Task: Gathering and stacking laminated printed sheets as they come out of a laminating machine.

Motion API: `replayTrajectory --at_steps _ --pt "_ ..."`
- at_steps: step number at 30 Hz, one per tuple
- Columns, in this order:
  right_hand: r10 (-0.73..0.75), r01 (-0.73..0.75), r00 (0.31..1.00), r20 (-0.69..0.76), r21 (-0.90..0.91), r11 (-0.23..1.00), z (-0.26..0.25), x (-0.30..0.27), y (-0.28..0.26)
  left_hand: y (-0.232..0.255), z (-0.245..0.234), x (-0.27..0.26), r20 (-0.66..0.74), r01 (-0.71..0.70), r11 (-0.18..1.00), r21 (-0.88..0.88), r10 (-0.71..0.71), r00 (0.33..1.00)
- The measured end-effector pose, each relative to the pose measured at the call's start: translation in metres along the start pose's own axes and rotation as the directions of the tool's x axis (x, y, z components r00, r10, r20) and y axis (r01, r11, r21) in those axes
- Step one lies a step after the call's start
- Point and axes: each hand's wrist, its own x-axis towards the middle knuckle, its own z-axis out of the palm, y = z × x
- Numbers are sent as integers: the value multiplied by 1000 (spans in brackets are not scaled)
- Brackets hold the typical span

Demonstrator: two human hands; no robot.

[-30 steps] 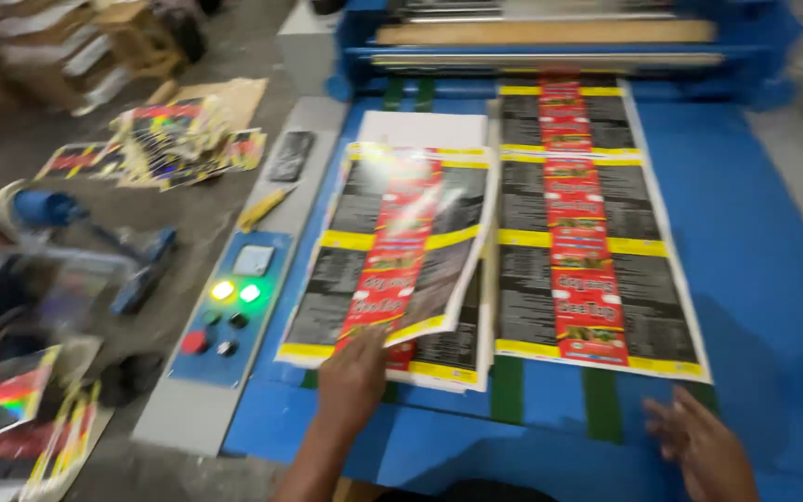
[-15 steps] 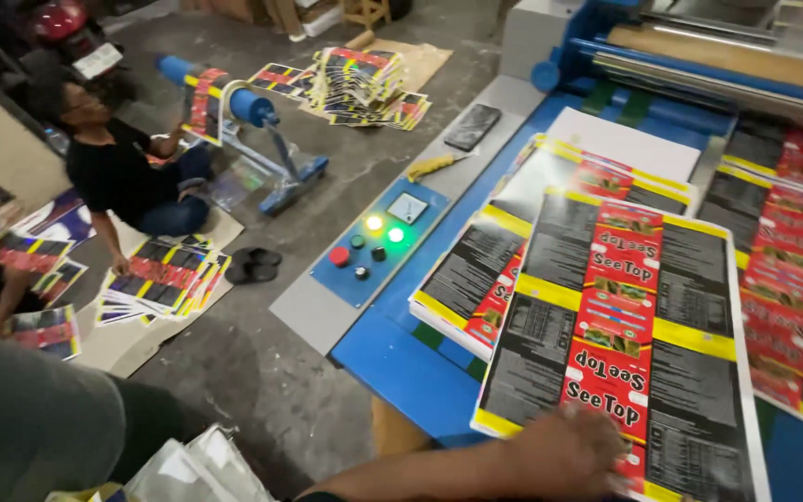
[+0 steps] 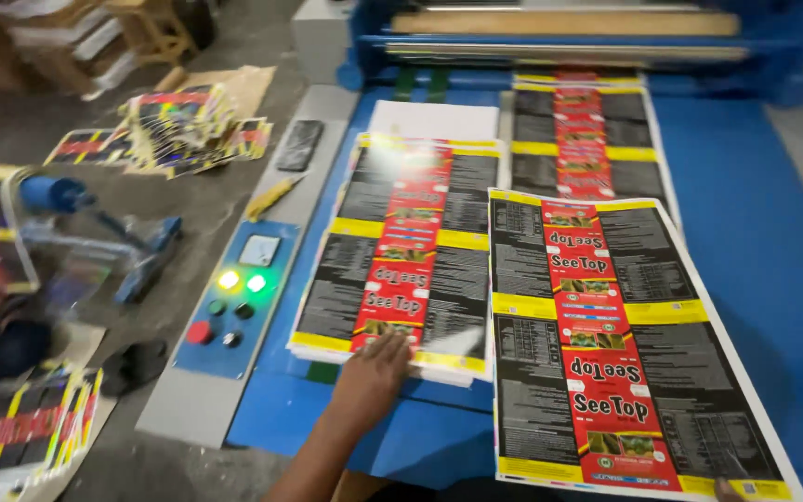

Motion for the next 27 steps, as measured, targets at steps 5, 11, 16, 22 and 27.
replayTrajectory --at_steps 5,11,16,22,27 --pt "47 -48 991 -128 -3 999 0 -47 31 -1 -23 21 124 336 940 -51 -328 936" --pt "137 -147 971 -198 -33 989 79 -123 -21 0 -36 33 144 246 963 -110 -230 962" --pt "35 -26 977 -210 45 999 150 -132 -84 1 -61 53 285 193 976 -99 -158 945" --pt "-95 119 978 -185 124 985 184 -71 -144 -2 -54 47 255 199 970 -143 -158 954" --pt "-136 156 983 -123 178 972 194 -9 -182 -1 -44 41 260 276 956 -98 -243 935"
